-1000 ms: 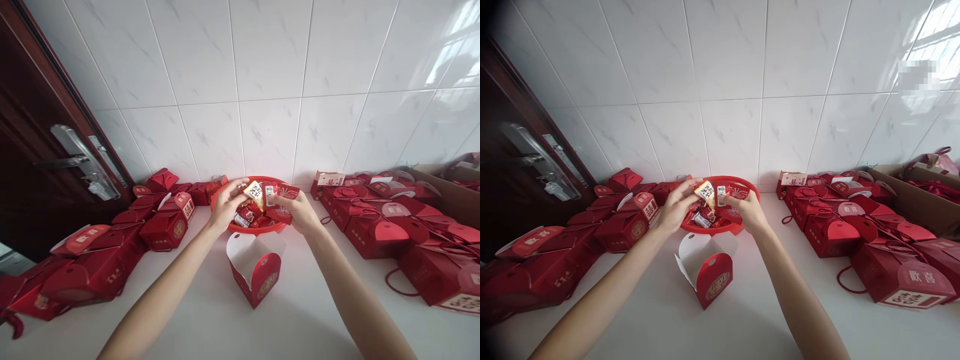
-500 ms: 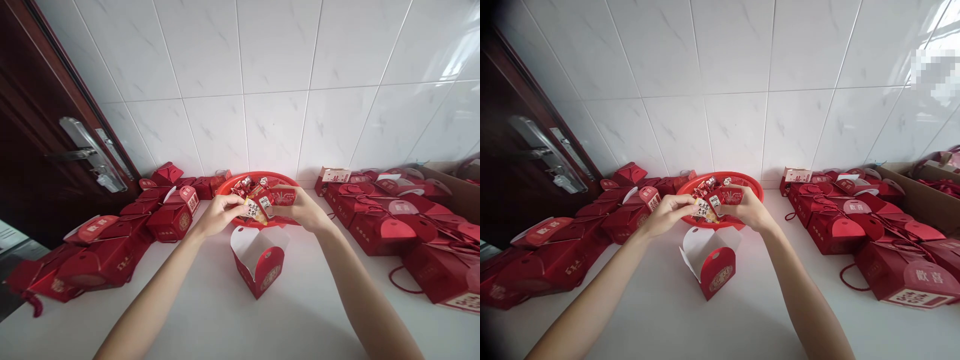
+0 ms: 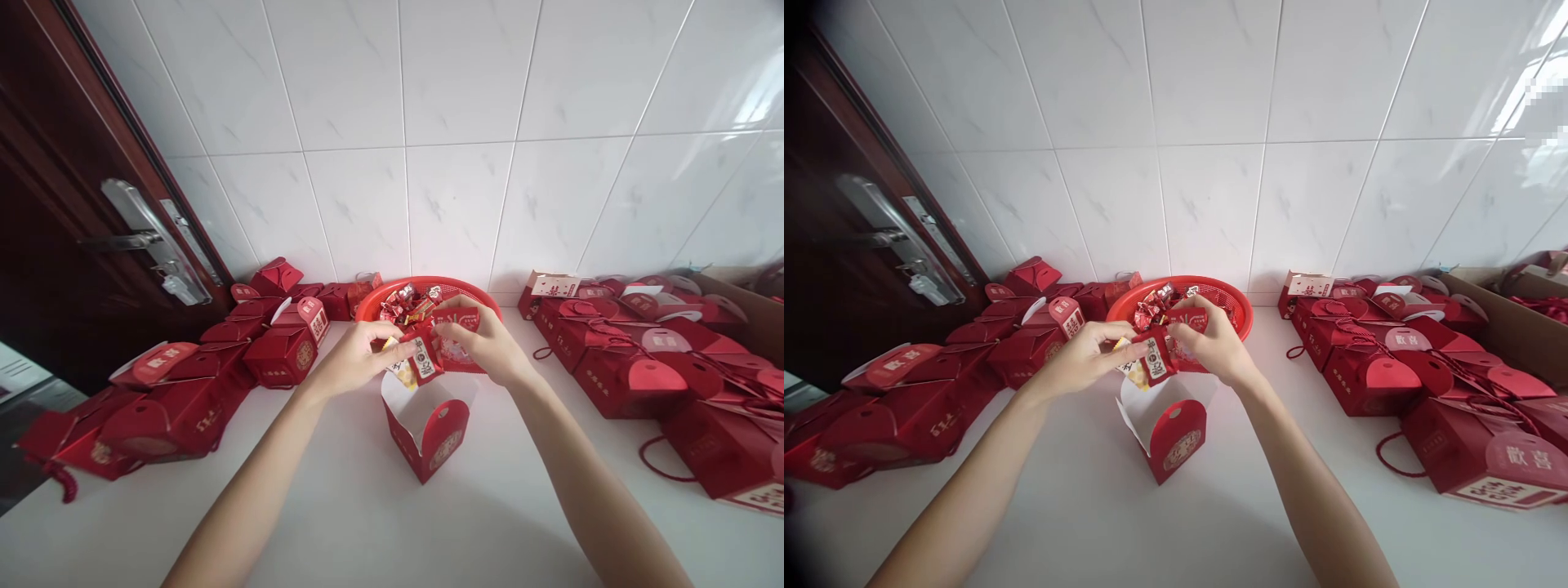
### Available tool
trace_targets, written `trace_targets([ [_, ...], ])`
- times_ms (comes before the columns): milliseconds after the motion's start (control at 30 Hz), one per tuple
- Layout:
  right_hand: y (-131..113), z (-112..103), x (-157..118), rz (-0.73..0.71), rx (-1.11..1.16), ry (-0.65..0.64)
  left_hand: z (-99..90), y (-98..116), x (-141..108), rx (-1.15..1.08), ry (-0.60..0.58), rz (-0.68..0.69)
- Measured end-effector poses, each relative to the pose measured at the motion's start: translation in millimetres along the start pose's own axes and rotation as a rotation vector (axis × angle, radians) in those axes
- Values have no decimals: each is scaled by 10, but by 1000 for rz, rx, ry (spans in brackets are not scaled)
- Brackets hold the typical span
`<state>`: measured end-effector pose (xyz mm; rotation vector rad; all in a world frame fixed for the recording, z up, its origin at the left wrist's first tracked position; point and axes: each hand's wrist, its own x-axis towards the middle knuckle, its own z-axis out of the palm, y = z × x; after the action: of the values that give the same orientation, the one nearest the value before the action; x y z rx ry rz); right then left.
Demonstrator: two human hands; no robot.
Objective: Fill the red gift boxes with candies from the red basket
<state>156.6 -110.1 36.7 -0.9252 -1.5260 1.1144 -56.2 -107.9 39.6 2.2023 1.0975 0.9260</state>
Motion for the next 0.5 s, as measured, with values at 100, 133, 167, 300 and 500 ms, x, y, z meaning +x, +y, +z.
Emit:
trace_targets([
  [100,9,16,8,45,84,18,-52,6,-19,55,-135,-31],
  [133,12,20,9,47,84,10,-54,11,-24,76,-183,-35],
  [167,15,23,10,42,67,1,-50,18,-26,96,-240,-42],
  [300,42,18,13,11,-44,-4,14,55,-4,118,-447,-104],
  [500,39,-16,6,-60,-137,-5,21,109,52,189,-455,-150],
])
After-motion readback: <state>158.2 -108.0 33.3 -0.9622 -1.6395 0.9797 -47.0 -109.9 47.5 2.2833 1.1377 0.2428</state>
